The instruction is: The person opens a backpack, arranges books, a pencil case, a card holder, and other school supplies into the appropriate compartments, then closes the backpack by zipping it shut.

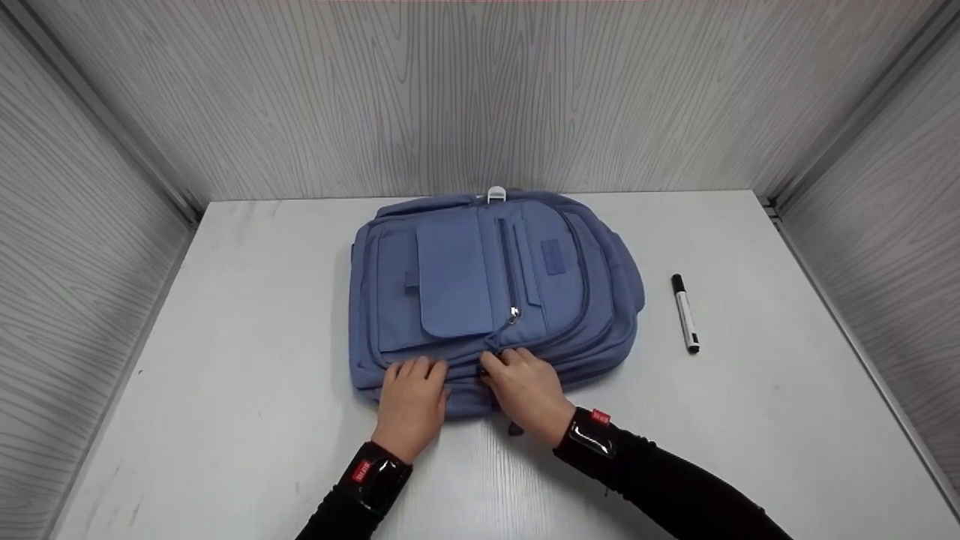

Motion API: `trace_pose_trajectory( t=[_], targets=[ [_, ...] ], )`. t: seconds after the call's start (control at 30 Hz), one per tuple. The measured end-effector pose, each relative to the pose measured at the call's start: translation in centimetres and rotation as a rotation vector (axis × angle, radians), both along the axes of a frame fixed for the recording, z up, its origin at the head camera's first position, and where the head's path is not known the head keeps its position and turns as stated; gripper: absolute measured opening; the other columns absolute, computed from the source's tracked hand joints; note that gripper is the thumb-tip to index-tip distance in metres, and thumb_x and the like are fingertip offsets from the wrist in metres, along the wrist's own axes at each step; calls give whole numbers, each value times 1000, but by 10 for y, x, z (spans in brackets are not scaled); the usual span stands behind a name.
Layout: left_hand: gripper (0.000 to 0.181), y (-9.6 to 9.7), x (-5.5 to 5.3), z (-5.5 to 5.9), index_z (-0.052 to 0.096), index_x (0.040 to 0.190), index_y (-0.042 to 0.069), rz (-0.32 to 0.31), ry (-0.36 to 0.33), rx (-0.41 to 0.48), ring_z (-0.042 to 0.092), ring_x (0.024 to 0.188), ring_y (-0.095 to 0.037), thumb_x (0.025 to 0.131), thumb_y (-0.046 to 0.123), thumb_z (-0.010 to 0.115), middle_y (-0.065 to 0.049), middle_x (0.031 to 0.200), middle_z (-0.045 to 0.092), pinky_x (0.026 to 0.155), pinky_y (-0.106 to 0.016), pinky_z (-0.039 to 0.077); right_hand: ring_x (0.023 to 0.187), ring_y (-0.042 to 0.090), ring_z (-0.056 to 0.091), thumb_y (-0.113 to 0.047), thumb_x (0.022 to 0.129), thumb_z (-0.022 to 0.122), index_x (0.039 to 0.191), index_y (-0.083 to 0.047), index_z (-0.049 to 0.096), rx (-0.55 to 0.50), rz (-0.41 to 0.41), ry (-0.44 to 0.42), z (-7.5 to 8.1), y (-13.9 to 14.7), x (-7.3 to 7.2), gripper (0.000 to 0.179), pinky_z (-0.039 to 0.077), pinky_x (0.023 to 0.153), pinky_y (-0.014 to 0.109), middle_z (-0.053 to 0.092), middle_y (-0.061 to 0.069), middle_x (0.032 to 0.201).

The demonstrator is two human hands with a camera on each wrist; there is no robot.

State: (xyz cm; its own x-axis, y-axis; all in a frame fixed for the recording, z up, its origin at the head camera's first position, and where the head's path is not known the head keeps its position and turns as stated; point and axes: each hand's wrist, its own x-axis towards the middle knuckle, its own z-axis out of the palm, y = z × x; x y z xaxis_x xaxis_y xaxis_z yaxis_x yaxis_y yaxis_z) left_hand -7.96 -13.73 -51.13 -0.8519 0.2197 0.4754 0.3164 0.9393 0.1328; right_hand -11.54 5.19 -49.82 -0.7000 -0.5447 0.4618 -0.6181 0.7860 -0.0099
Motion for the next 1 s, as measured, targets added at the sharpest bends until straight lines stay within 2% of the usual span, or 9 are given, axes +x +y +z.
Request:
trace_pose_trajectory(
  t=[0.2,0.33,0.47,0.57,0.77,0.87,1.0],
  targets=[
    [32,10,-2,2,66,98,7,24,69,-25,64,86,-28,74,18,84,-10,91,64,82,-43,52,69,21,65,-24,88,74,87,-8,68,21,-16,-1,1,0,-1,17,56,59,31,69,6,75],
    [32,26,-3,2,69,103,7,6,142,-29,66,91,-28,75,13,82,-11,100,69,79,-42,55,66,21,65,-18,88,74,82,-7,66,-17,-33,15,0,0,-1,15,54,61,31,68,7,72],
    [35,44,-5,0,71,110,6,-15,170,-8,66,99,-30,76,9,80,-14,113,69,81,-42,57,63,20,63,-9,80,76,78,-7,64,-40,-42,83,-2,1,-3,13,52,62,30,66,6,68],
    [33,53,-8,-1,69,108,4,2,190,9,66,101,-32,76,6,77,-16,115,69,83,-43,57,63,19,62,-5,73,77,77,-8,64,-40,-48,147,-4,1,-5,13,51,61,29,65,5,67],
    [31,55,-13,-2,67,104,4,33,200,23,66,98,-32,74,3,76,-16,110,70,81,-42,58,62,20,61,-3,70,75,79,-7,66,-37,-47,187,-6,0,-6,14,52,58,29,64,5,67],
    [31,53,-15,-5,67,104,4,37,201,16,66,97,-31,74,1,74,-15,109,70,78,-41,59,62,20,62,-2,70,74,81,-7,65,-27,-51,180,-5,2,-6,16,53,57,29,65,6,69],
    [32,50,-21,-7,68,105,3,56,238,-5,67,91,-28,74,-4,71,-13,103,71,72,-38,59,65,20,64,-1,67,76,84,-7,62,-20,-55,151,2,10,-6,23,55,60,29,68,5,74]
  ],
)
